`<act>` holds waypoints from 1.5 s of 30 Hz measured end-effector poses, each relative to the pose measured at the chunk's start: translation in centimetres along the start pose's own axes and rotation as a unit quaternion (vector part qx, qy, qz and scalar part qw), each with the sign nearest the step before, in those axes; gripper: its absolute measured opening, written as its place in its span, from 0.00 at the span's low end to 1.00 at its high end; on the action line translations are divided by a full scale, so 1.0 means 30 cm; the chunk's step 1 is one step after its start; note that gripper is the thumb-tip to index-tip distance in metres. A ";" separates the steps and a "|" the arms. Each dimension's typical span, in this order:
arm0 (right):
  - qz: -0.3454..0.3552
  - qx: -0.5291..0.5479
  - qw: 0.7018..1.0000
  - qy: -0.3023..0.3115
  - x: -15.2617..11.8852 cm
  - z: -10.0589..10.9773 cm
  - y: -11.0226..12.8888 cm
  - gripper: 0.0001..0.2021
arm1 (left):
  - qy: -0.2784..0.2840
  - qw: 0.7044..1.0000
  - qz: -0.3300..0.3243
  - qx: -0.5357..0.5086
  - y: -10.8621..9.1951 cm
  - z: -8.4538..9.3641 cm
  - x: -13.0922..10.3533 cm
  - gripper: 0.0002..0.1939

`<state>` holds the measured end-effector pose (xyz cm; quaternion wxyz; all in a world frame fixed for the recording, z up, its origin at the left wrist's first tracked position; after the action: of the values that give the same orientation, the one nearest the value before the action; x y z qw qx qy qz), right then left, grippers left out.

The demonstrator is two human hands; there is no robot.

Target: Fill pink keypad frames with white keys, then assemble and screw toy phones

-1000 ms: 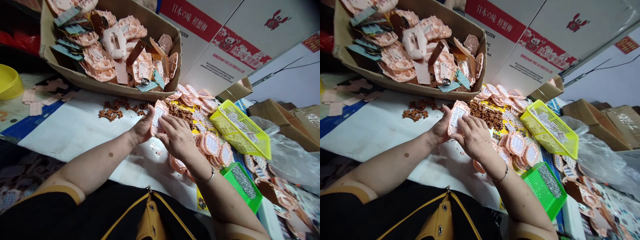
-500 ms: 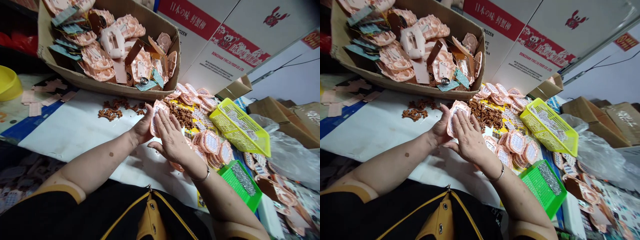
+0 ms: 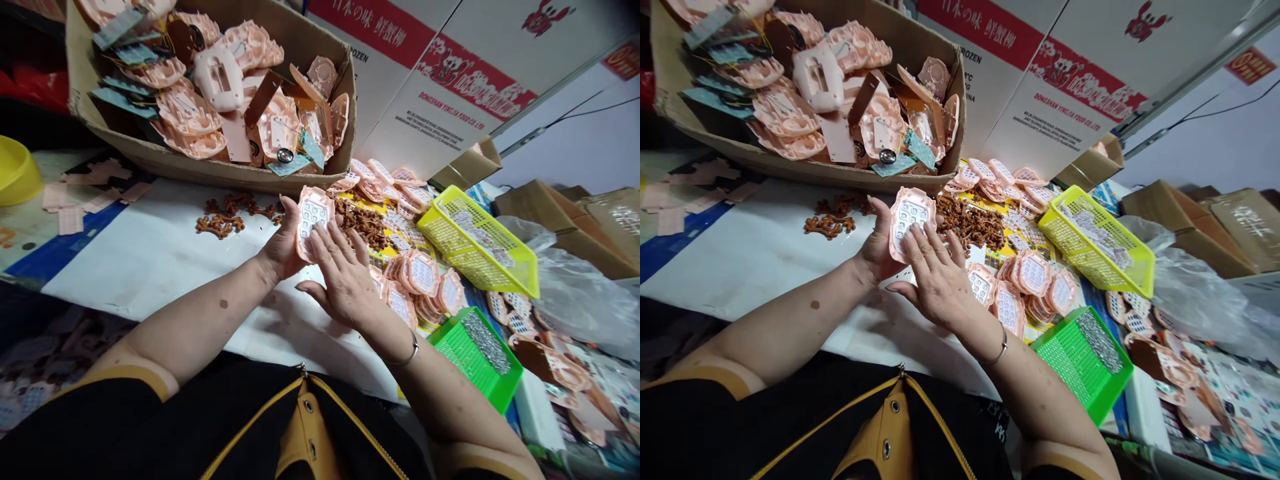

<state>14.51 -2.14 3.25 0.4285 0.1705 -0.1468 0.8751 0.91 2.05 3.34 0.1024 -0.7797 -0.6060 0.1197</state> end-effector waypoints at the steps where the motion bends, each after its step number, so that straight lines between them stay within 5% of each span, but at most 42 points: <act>1: -0.006 -0.006 1.000 0.000 0.008 -0.003 0.008 0.30 | -0.004 1.000 0.000 0.017 0.000 0.001 0.001 0.39; 4: -0.009 -0.048 0.998 -0.030 0.023 -0.001 0.028 0.20 | -0.025 0.994 -0.033 0.100 0.005 0.013 0.004 0.37; 8: 0.013 -0.099 0.991 -0.087 -0.007 0.035 0.038 0.19 | 0.000 0.982 -0.048 0.184 0.023 0.029 0.001 0.40; 12: -0.065 -0.076 0.994 -0.054 -0.130 0.102 -0.009 0.21 | 0.069 0.974 -0.006 0.218 0.025 0.029 -0.010 0.43; 19: -0.156 -0.083 0.984 0.006 -0.425 0.167 -0.183 0.15 | -0.004 0.964 -0.010 0.265 -0.003 0.034 0.009 0.38; 24: -0.162 -0.094 0.982 0.028 -0.471 0.155 -0.193 0.14 | 0.008 0.957 -0.015 0.288 0.011 0.049 0.013 0.37; 31: -0.103 -0.096 0.988 0.072 -0.385 0.147 -0.173 0.16 | -0.011 0.961 -0.022 0.276 -0.012 0.041 0.022 0.37; 38: -0.099 -0.064 0.990 0.079 -0.121 0.188 -0.330 0.18 | -0.113 0.964 -0.107 0.217 -0.070 0.057 0.055 0.33; 41: -0.078 -0.064 0.986 0.135 0.068 0.097 -0.433 0.17 | -0.132 0.966 -0.101 0.196 -0.069 0.068 0.061 0.30; 45: -0.129 -0.127 0.963 0.199 0.310 -0.114 -0.561 0.15 | -0.135 0.972 -0.083 0.175 -0.054 0.083 0.065 0.27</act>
<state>22.06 15.67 5.99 0.5768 -0.0458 -0.1451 0.8026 -0.90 4.38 1.35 0.1644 -0.6734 -0.6462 0.3192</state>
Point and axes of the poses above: each hand's wrist, its own x-axis towards the middle knuckle, its own z-axis out of the back of the hand, y = z × x, the point moved 1 cm from there along x, towards the middle knuckle, and after that the axes turned 9 degrees about -z, right-handed, at the moved point
